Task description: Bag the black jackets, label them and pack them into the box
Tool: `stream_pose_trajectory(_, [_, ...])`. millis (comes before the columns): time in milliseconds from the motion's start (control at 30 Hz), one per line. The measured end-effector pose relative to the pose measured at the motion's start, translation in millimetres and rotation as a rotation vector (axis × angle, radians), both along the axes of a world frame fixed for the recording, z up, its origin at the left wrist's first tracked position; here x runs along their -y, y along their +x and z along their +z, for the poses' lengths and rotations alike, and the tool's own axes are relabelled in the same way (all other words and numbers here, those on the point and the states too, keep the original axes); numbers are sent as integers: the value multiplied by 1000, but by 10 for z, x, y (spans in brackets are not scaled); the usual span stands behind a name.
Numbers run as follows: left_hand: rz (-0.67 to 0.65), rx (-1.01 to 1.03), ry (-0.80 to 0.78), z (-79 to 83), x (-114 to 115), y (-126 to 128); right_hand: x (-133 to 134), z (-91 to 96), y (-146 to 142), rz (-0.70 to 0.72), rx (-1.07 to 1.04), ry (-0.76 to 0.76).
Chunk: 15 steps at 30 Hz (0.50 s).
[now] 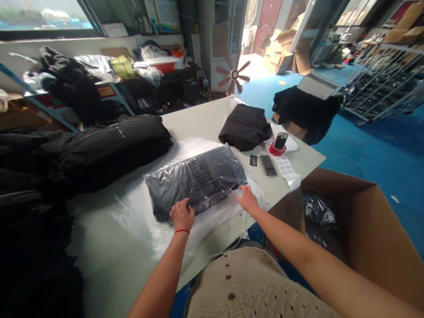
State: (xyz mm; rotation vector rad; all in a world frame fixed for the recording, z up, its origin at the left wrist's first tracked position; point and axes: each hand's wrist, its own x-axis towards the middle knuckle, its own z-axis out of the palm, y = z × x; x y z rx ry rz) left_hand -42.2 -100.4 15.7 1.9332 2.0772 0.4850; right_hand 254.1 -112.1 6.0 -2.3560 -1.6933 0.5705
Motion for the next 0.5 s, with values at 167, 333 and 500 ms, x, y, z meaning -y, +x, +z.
stream_pose_trajectory(167, [-267,-50,-59,21,-93,878,-39,-49,369,-64,48,8])
stream_pose_trajectory(333, [-397,-124,-61,-18,-212,1454,-8,-142,1020,-202,16,27])
stream_pose_trajectory(500, [-427,-203,-79,-42,-344,1656,-110,-264,1291,-175,-276,-40])
